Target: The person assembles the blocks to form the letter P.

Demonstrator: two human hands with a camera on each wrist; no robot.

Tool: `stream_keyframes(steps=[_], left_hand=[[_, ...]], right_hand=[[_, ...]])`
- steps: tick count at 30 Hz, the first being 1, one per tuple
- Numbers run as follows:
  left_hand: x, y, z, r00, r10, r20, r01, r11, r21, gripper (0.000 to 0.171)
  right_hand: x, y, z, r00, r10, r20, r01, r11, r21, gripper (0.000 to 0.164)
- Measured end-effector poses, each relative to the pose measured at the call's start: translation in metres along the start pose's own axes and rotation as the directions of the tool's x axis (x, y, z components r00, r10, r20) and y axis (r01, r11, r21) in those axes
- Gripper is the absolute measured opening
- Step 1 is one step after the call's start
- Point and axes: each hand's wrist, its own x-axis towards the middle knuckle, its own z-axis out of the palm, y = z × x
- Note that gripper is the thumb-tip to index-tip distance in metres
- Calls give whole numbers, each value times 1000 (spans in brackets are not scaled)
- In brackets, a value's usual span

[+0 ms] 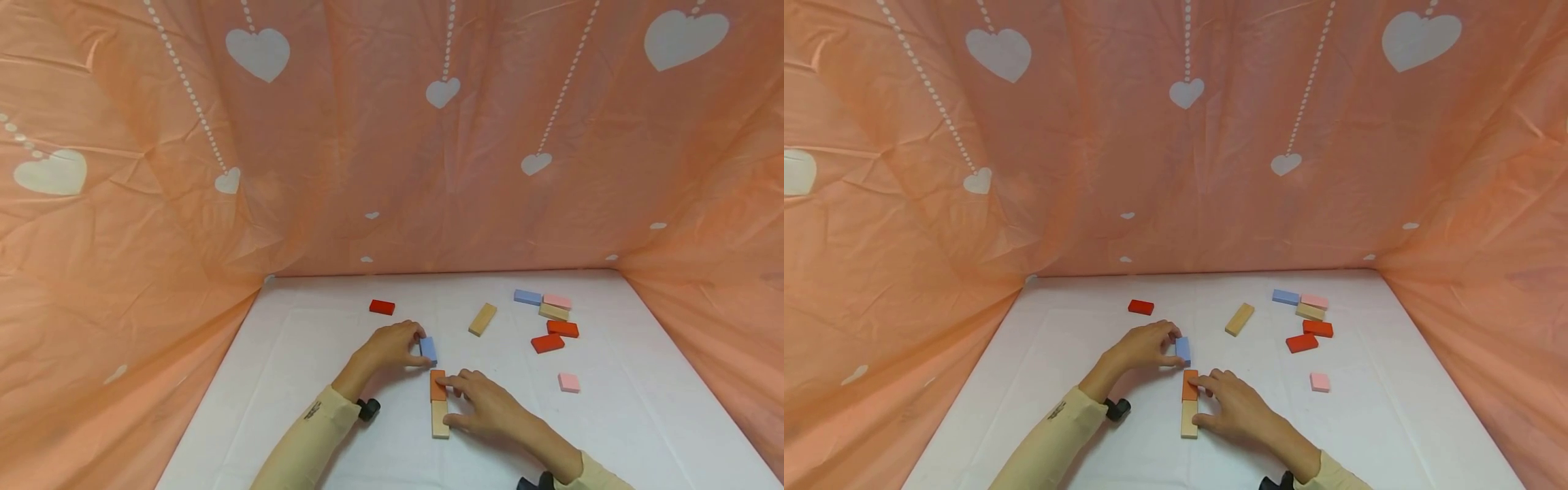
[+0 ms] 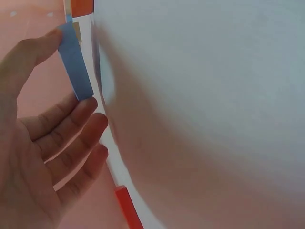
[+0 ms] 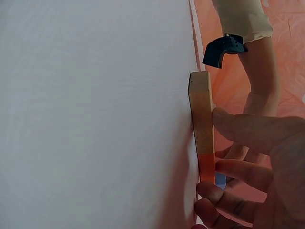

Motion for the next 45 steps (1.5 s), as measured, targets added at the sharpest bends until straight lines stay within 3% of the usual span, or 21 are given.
stream_keyframes(steps=[6, 15, 45], left_hand=[[6, 5, 2, 998, -13, 62, 15, 1000, -27, 55], [8, 11, 3, 996, -7, 88, 9, 1000, -28, 53], [6, 12, 9, 998, 5, 66, -5, 1000, -9, 49]], right_hand=[[-1, 0, 0, 1000, -24, -6, 24, 1000, 7, 63], [-1, -1, -1, 1000, 6, 14, -6, 1000, 16, 63], [-1, -1, -3, 1000, 11, 29, -12, 1000, 28, 68]])
